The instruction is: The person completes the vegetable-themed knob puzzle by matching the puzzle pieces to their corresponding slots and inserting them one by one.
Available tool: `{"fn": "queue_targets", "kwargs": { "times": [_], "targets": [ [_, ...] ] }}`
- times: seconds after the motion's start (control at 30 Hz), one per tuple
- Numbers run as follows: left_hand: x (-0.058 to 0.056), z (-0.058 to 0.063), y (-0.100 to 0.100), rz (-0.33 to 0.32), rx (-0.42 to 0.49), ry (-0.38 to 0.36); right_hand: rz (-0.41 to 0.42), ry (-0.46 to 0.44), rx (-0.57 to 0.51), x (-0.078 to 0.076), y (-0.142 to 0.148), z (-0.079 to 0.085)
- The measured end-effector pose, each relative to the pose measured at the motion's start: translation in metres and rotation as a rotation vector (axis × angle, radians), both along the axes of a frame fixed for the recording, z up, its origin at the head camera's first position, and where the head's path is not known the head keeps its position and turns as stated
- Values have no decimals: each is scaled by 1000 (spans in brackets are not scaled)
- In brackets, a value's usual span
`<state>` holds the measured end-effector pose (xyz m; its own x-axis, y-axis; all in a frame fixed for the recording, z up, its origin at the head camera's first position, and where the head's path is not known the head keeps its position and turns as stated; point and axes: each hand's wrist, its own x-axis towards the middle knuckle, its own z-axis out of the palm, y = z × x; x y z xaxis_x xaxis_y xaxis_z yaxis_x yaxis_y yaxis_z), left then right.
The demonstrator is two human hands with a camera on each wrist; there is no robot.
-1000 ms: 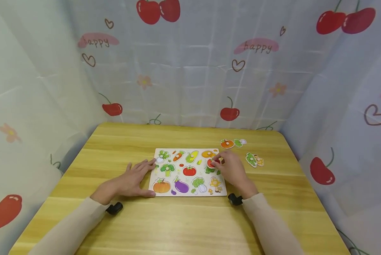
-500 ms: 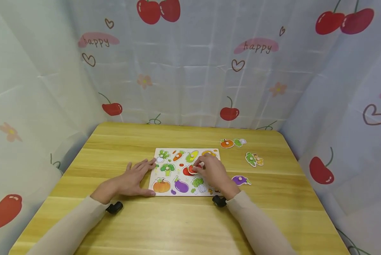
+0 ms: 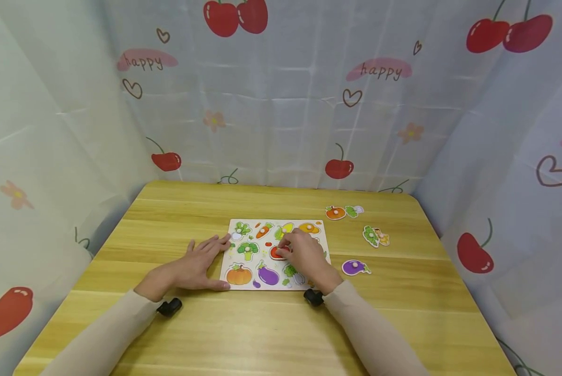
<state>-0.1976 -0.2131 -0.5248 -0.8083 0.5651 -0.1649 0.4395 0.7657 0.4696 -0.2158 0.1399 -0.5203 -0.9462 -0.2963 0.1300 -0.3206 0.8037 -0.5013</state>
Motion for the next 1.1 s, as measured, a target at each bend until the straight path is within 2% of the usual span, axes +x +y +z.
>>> {"fn": "queue_targets", "kwargs": {
  "times": [0.6, 0.8, 1.1],
  "targets": [
    [1, 0, 1, 4, 3, 9, -44, -32, 9, 3, -6, -1],
    [2, -4, 1, 4, 3, 9, -38, -35, -8, 3, -4, -6],
    [0, -2, 0, 2, 1, 10, -27, -39, -12, 1, -2, -5]
  ]
}}
